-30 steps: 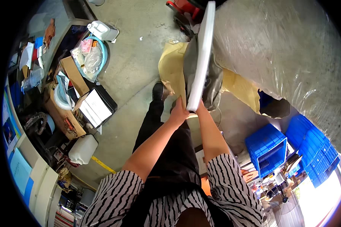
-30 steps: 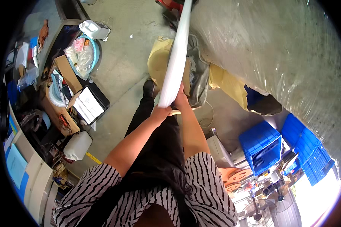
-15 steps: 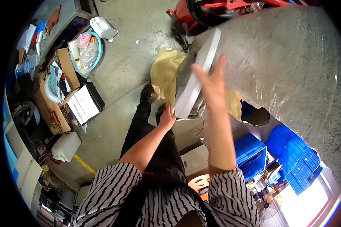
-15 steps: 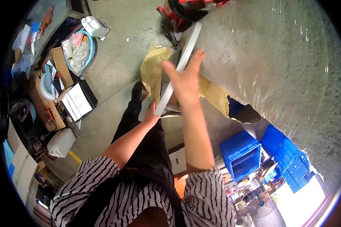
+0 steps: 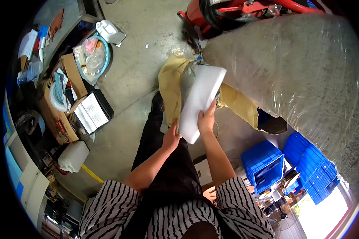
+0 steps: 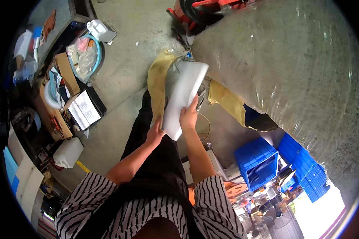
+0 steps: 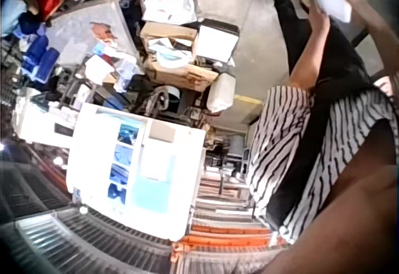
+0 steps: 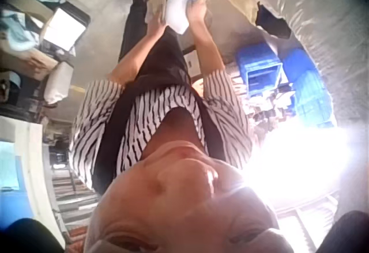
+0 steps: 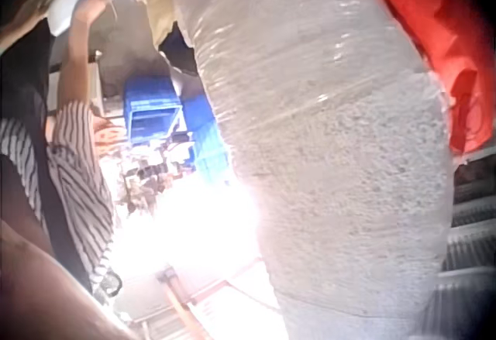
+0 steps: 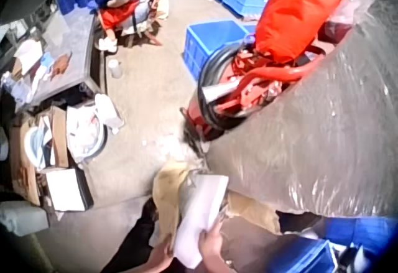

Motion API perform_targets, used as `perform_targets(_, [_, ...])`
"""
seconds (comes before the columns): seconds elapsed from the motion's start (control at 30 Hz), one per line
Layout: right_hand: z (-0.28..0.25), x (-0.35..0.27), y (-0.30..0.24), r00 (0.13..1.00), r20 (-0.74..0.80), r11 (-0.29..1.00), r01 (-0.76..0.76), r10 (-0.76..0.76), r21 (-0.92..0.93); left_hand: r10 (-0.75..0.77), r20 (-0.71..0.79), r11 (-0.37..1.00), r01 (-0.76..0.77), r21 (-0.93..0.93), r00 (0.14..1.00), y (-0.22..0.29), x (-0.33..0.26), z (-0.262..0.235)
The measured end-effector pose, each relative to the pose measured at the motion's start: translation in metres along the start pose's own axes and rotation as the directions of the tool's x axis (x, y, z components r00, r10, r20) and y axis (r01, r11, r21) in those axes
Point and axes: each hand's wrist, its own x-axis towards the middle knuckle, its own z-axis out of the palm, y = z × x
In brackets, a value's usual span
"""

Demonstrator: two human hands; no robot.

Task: The person handles a beige sack and a blue plastic reel, then moves to a machine to assemble a transparent cylindrical component. They place a white paper-like sheet over the cylinder, secure it with a metal clip, and apply tape. Finally, they handle a blue reel and place it into a blue crate.

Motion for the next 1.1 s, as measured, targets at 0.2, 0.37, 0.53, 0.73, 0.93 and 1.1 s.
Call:
perform_targets(0.2, [-0.047, -0.023, -0.085, 0.959, 0.278, 0.985, 0.098, -0.056, -0.14, -0.136, 0.042, 0.99, 0.137, -0.027, 0.99, 0.008, -0.016, -0.043])
perform_targets(0.37, [0.043, 0.019, -0.002, 0.908, 0.321, 0.937, -0.173, 0.271, -0.304, 0.203, -0.067, 0.969, -0.21, -0.128, 0.977, 0.036, -0.051, -0.024])
perform_targets(0.53, [0.002, 0.002, -0.047, 0.898, 0.419, 0.902, 0.068, 0.13, -0.425, -0.117, 0.077, 0.98, 0.128, -0.155, 0.99, 0.007, -0.054, -0.055])
perform_targets(0.73, [0.008, 0.068, 0.09, 0.937, -0.129, 0.94, -0.335, 0.326, -0.057, -0.138, -0.022, 0.974, 0.131, -0.186, 0.99, -0.014, -0.074, -0.078])
perform_targets(0.93, [-0.022, 0.102, 0.004, 0.947, 0.319, 0.974, 0.098, -0.028, -0.205, -0.31, -0.026, 0.843, 0.262, -0.469, 0.95, 0.009, -0.071, -0.094])
perform_targets(1.1, [-0.051, 0.155, -0.013, 0.983, 0.177, 0.955, 0.09, -0.04, -0.284, -0.148, -0.022, 0.955, 0.137, -0.262, 0.989, 0.08, -0.073, -0.061])
